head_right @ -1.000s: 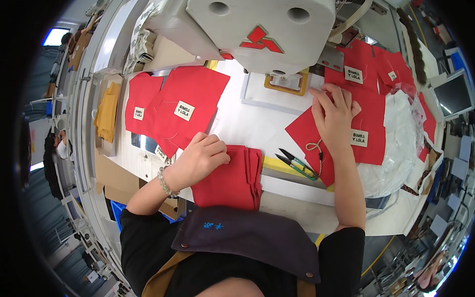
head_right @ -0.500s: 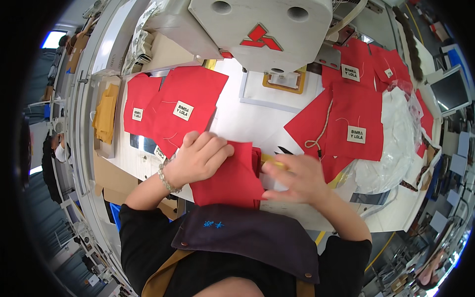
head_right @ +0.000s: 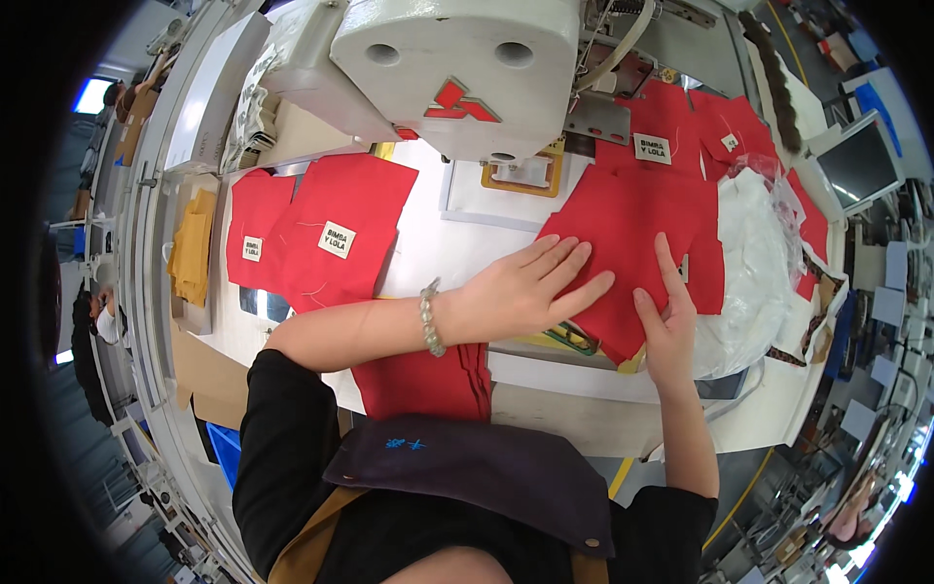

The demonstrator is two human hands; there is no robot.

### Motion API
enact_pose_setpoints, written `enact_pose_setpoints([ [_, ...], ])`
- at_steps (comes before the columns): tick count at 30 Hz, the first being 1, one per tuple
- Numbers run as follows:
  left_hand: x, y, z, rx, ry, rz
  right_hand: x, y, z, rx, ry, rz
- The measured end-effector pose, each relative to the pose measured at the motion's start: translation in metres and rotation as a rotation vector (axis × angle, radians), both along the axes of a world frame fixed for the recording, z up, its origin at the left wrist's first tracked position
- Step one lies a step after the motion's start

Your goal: The person sews white rectangular labels onto red fabric pieces using a sewing machine. They repeatedly pick up a red fabric piece, place a label on it, align it under the machine's needle, and sew it in place. After sewing, they cut the thread and move the finished piece to a stack on the left.

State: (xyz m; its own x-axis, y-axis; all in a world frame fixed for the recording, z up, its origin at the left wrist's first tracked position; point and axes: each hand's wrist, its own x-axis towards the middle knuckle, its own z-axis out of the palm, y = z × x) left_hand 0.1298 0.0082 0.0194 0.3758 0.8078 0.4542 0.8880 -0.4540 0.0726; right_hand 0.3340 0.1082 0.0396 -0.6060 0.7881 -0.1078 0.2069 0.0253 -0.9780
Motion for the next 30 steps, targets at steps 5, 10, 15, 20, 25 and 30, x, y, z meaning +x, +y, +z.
enact_pose_setpoints([
  [5,-0.011,0.01,-0.015,0.029,0.089,-0.122,0.01,0.014,-0.012,0.09,-0.074,0.061],
  [10,-0.03,0.009,-0.012,0.15,0.121,-0.151,0.005,0.027,-0.013,0.173,-0.111,0.113],
  [15,-0.046,0.01,-0.016,0.158,0.184,-0.1,-0.022,0.042,-0.008,0.196,-0.141,0.171],
  [20,-0.063,0.008,-0.017,0.14,0.241,-0.057,-0.045,0.062,-0.02,0.255,-0.103,0.238],
  [25,-0.085,-0.003,-0.017,0.081,0.322,0.02,-0.073,0.048,-0.02,0.075,0.135,0.134],
  [30,-0.107,-0.012,-0.025,0.055,0.357,0.128,-0.07,0.037,-0.021,0.238,0.037,0.231],
])
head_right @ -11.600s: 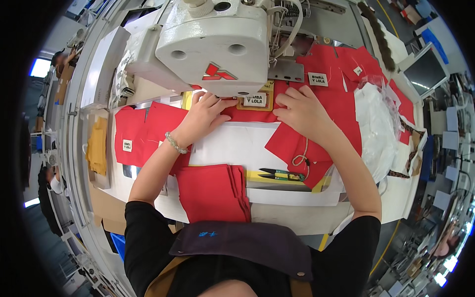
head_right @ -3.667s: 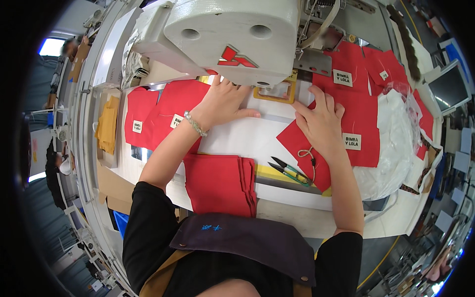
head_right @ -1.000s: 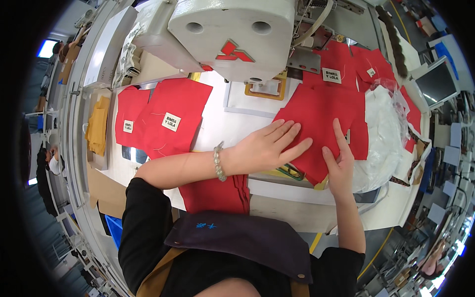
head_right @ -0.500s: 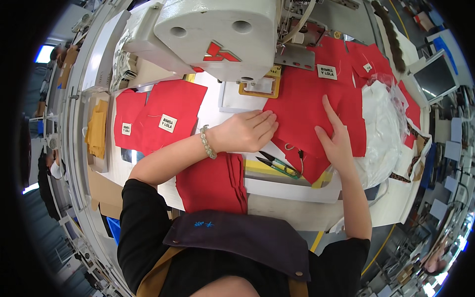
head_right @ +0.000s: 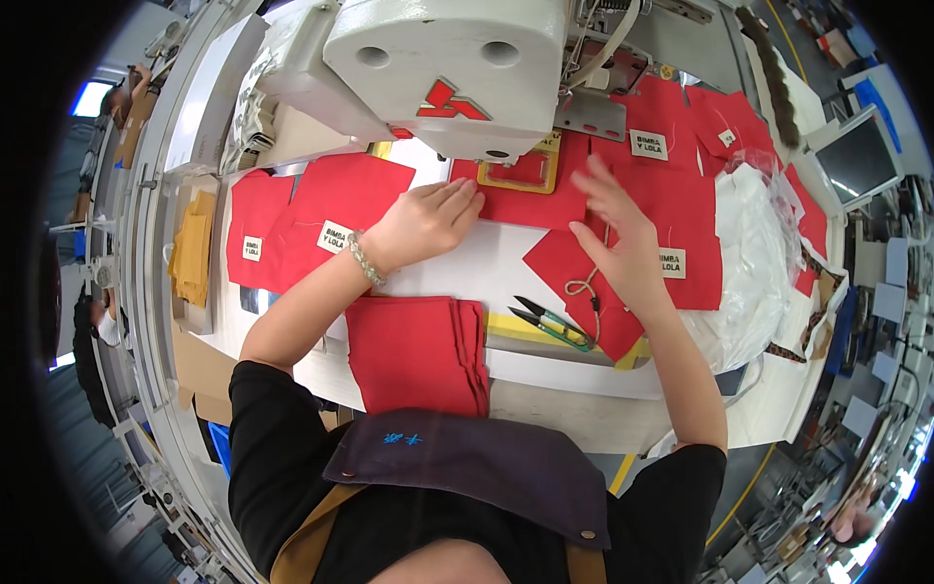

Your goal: The person sews white rectangular labels onto red fabric pieces using a sewing machine. They repeatedly pick up a red fabric piece, place a label on it, align it under the machine's needle, and sew it in place. After sewing, they cut the thread and move the finished piece to a stack on the left.

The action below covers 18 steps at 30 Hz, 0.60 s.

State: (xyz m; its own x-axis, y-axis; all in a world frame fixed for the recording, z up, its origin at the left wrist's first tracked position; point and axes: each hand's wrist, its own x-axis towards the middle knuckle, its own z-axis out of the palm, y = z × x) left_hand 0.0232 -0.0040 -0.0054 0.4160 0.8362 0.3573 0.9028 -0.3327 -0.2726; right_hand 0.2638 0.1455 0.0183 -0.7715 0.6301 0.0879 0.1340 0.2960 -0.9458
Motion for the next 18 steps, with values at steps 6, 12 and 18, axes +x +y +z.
enact_pose_setpoints([
  [6,-0.006,0.0,0.002,-0.027,-0.149,0.137,-0.004,0.002,-0.014,0.583,-0.167,0.066],
  [12,-0.013,-0.021,0.015,-0.108,-0.492,0.229,-0.005,-0.001,-0.019,0.752,-0.159,0.096],
  [18,-0.013,-0.025,0.014,-0.142,-0.554,0.274,-0.006,0.0,-0.02,0.77,-0.174,0.091],
])
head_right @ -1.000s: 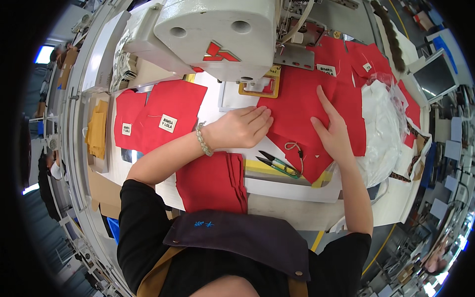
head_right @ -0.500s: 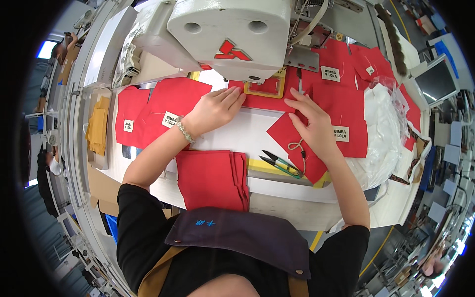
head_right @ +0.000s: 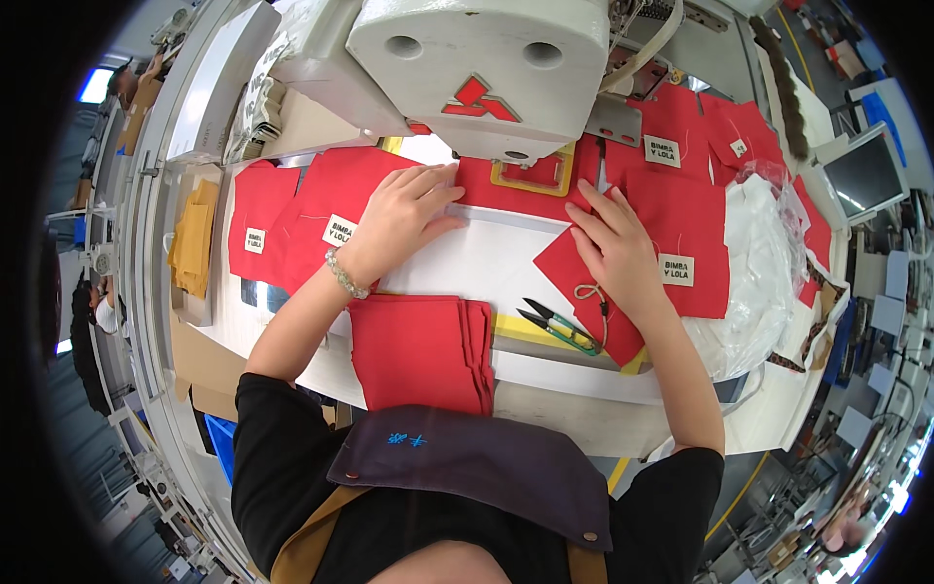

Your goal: The person sews white rectangular labels onto red fabric pieces using a sewing machine. They repeatedly pick up a red fabric piece, place a label on it, align it under the machine's needle, and sew it in place. After sewing, they cut the thread and move the finished piece to a stack on the left.

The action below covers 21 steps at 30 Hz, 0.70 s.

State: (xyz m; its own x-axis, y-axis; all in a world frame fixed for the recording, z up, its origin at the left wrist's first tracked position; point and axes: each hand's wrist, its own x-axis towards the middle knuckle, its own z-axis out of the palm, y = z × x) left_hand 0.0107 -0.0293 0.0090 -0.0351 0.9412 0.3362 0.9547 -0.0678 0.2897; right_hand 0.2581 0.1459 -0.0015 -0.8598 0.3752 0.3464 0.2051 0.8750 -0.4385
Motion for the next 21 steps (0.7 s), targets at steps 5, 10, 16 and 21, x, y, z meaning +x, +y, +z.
enact_pose_setpoints([
  [5,0.001,0.002,0.001,-0.014,-0.032,0.003,0.001,0.001,0.0,-0.008,-0.011,-0.017],
  [10,0.0,0.0,0.0,-0.031,-0.059,0.011,0.0,0.001,0.001,-0.031,-0.018,-0.002],
  [16,0.001,0.0,-0.002,-0.006,-0.06,0.01,0.002,-0.001,0.006,-0.016,-0.031,-0.043],
  [21,0.004,0.0,-0.002,-0.011,-0.043,0.016,0.011,0.001,0.004,0.097,-0.043,-0.016],
])
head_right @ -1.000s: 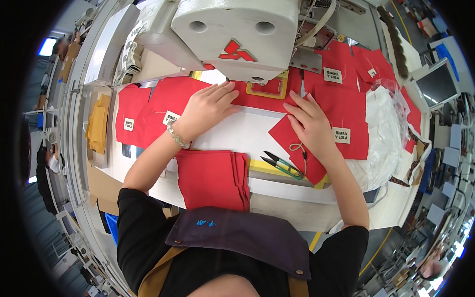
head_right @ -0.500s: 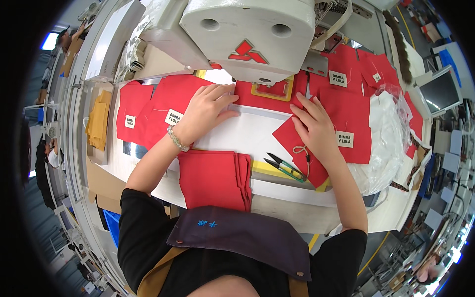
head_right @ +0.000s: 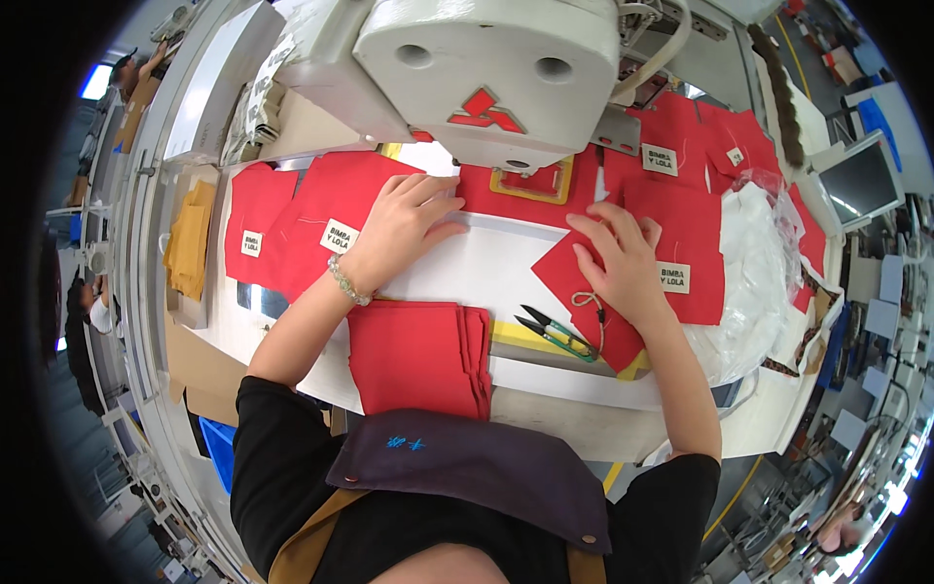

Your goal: The person sews white rectangular labels onto red fabric pieces using a sewing machine. They repeatedly pick up a red fabric piece, place a label on it, align it under the machine's needle, and sew it in place. After sewing, they cut the thread and move the finished piece to a stack on the left.

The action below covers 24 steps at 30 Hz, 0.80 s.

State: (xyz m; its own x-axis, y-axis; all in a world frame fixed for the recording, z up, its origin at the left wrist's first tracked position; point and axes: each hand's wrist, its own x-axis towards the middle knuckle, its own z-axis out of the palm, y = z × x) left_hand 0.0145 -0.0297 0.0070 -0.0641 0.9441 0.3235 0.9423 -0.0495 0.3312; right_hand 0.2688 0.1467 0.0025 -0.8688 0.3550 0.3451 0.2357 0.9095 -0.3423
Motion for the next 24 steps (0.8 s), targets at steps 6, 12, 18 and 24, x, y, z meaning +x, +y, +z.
enact_pose_setpoints([
  [6,0.0,0.0,-0.003,0.004,0.004,-0.001,0.017,0.006,-0.007,0.07,-0.07,0.037],
  [12,0.0,0.0,0.0,-0.005,0.009,0.0,0.012,0.002,0.005,0.094,0.005,-0.038],
  [18,-0.001,0.0,0.0,-0.007,0.005,-0.007,0.009,0.01,0.0,0.135,0.01,-0.065],
  [24,0.0,0.0,0.001,-0.004,0.005,-0.006,0.019,0.016,-0.008,0.167,0.036,0.005],
])
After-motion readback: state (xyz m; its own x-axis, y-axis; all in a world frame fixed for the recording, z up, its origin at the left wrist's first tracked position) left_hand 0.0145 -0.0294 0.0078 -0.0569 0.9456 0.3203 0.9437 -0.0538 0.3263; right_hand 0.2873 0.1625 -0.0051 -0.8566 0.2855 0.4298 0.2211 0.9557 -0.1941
